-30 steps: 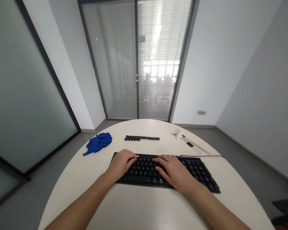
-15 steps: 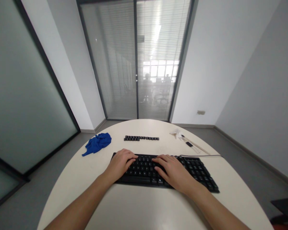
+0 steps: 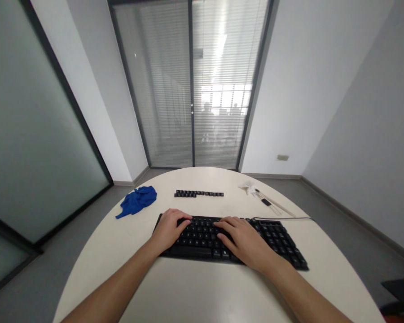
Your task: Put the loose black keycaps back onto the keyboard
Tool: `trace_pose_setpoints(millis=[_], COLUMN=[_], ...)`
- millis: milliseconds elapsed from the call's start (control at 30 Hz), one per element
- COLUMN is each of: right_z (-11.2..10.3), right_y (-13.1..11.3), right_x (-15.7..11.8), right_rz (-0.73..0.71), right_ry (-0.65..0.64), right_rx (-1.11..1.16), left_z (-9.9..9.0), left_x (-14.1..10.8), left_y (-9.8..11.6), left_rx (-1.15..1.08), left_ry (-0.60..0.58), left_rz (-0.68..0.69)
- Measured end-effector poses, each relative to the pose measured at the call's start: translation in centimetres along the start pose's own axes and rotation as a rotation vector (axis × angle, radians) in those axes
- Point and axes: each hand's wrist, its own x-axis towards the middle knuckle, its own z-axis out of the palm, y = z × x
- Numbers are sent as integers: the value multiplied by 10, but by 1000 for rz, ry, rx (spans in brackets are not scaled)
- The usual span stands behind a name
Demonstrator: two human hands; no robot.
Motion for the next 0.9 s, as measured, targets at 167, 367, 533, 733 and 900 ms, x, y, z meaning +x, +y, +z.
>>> trace_pose_setpoints(millis=[167,367,533,733,900], right_z=[0,0,2,2,-1], right_y=[-1,-1,2,2,-1], right_x=[1,0,0,-1,0], right_rz=[0,4,-3,-6,-1], right_ry=[-7,-10,2,4,-1], right_rx=[2,8,-1,-4,-7], left_z=[-2,-6,-4,-5,-11], left_x=[-2,-2,-2,0,0], left_y=[6,16,13,8,18], left_rx=[58,123,104,61,193], left_ry=[-4,2,9,-7,-25], left_rz=[79,157,127,120,276])
